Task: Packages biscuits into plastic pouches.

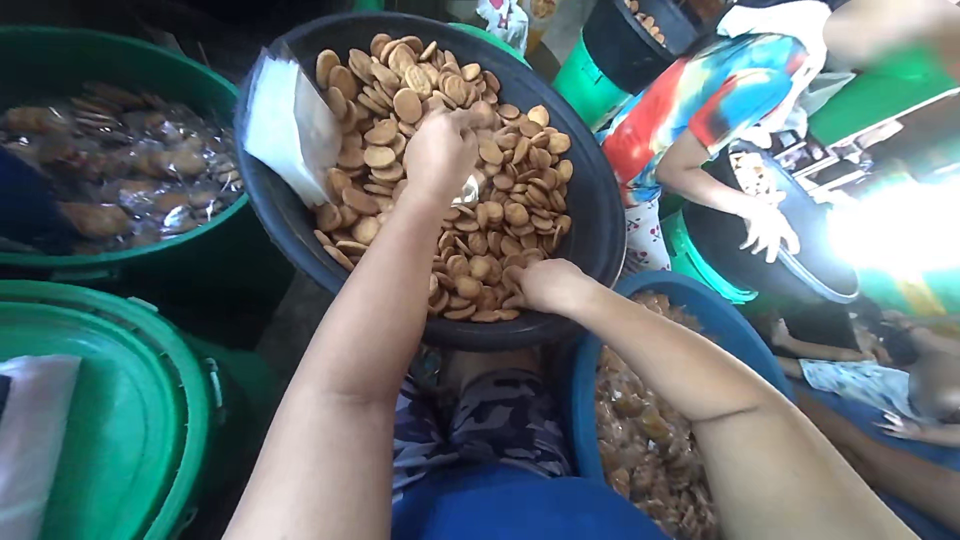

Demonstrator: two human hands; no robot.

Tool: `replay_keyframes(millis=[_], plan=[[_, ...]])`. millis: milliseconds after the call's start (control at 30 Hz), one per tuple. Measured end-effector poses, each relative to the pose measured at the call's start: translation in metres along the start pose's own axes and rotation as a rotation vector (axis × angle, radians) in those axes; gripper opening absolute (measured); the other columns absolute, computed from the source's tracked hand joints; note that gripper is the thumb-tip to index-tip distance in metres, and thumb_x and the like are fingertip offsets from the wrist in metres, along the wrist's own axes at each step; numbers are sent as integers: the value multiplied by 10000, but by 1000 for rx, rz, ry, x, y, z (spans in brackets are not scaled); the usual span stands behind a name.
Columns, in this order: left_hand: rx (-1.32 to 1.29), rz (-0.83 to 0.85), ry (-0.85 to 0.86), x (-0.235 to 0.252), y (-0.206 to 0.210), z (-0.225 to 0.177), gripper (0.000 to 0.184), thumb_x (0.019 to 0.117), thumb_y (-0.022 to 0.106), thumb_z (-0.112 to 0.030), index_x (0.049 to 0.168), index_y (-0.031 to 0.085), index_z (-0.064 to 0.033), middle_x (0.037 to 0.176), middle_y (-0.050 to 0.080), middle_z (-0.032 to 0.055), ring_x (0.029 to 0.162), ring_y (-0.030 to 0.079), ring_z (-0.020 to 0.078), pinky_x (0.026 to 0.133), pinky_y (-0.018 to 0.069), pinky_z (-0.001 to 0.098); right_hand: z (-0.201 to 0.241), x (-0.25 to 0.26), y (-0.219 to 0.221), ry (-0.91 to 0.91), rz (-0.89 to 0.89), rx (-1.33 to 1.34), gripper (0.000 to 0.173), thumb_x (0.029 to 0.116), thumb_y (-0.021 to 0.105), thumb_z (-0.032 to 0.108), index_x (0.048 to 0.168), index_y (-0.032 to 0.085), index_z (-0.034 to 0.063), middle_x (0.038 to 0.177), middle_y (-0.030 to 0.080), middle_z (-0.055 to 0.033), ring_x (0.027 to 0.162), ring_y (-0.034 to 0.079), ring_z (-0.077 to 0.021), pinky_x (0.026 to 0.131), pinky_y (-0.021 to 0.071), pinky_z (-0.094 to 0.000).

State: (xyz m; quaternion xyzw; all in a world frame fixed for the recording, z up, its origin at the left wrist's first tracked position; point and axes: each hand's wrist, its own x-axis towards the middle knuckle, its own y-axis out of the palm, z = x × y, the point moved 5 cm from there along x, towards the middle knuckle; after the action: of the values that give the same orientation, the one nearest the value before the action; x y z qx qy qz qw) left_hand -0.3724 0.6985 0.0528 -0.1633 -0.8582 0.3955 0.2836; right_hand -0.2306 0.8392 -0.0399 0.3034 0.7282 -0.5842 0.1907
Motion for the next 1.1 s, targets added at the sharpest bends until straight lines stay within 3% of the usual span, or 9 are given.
replay_keyframes(millis=[100, 267, 333, 433, 633, 767, 867, 967, 1100], plan=[[-275, 85, -192, 35, 38, 38, 320, 1038, 519, -258, 1293, 707, -217, 1268, 714, 60, 1189, 670, 280, 1002, 510, 586, -11, 6, -1, 44, 26, 2, 547, 964, 670, 452, 1398, 607, 125, 1192, 695, -209, 1131, 657, -425, 923, 509, -658], [-369, 82, -222, 38, 33, 34, 357, 1094, 417, -253, 1402, 573, -159, 1284, 679, 129, 1169, 666, 324, 982, 514, 588, -46, 17, 6, -6, -48, 111, 544, 911, 747, 361, 1405, 611, 179, 1219, 692, -203, 1144, 654, -430, 941, 495, -681], [-357, 75, -175, 40, 35, 35, 369, 1102, 451, -336, 1387, 641, -198, 1271, 706, 100, 1185, 668, 303, 1016, 496, 584, -73, 22, -7, -147, -203, 467, 611, 892, 801, 288, 1433, 562, 136, 1219, 690, -201, 1033, 698, -378, 879, 558, -622], [-400, 147, -92, 41, 46, 33, 339, 1070, 512, -191, 1373, 655, -143, 1291, 704, 79, 1219, 657, 245, 1083, 488, 503, -102, 21, -32, -363, -464, 1239, 607, 909, 682, 150, 1463, 443, 79, 1027, 683, -114, 650, 651, -174, 527, 572, -340], [-339, 310, -122, 34, 54, 23, 352, 1113, 388, -205, 1227, 645, 6, 1179, 675, 230, 1132, 652, 384, 993, 492, 600, -72, 36, -71, -472, -723, 2246, 355, 1011, 444, 150, 1362, 495, 136, 952, 651, -65, 687, 646, -143, 576, 561, -272], [-175, 439, -146, 30, 66, 25, 540, 1136, 276, -414, 1323, 598, -24, 1238, 656, 267, 1190, 625, 458, 979, 462, 694, -67, 54, -61, -373, -634, 2274, 272, 1012, 526, 62, 1277, 472, 93, 934, 650, -69, 709, 665, -144, 634, 589, -278], [-231, 508, -94, 30, 72, 23, 484, 1142, 312, -334, 1484, 507, -53, 1363, 613, 255, 1287, 581, 433, 1073, 423, 657, -79, 53, -52, -288, -701, 2315, 218, 1037, 546, 121, 1251, 511, 100, 902, 639, -47, 686, 648, -125, 639, 584, -263], [-329, 542, -89, 32, 76, 17, 374, 1089, 437, -130, 1427, 539, -6, 1277, 648, 234, 1185, 637, 369, 1043, 481, 570, -89, 53, -45, -291, -686, 2264, 300, 1025, 539, 77, 1318, 478, 89, 947, 625, -68, 713, 638, -141, 658, 579, -284], [-224, 583, -97, 26, 73, 17, 319, 1081, 518, -228, 1129, 677, 45, 1082, 687, 241, 1031, 670, 376, 948, 501, 592, -88, 49, -49, -236, -819, 2017, 484, 968, 629, 43, 1404, 420, 49, 944, 614, -65, 668, 615, -121, 608, 562, -272]])
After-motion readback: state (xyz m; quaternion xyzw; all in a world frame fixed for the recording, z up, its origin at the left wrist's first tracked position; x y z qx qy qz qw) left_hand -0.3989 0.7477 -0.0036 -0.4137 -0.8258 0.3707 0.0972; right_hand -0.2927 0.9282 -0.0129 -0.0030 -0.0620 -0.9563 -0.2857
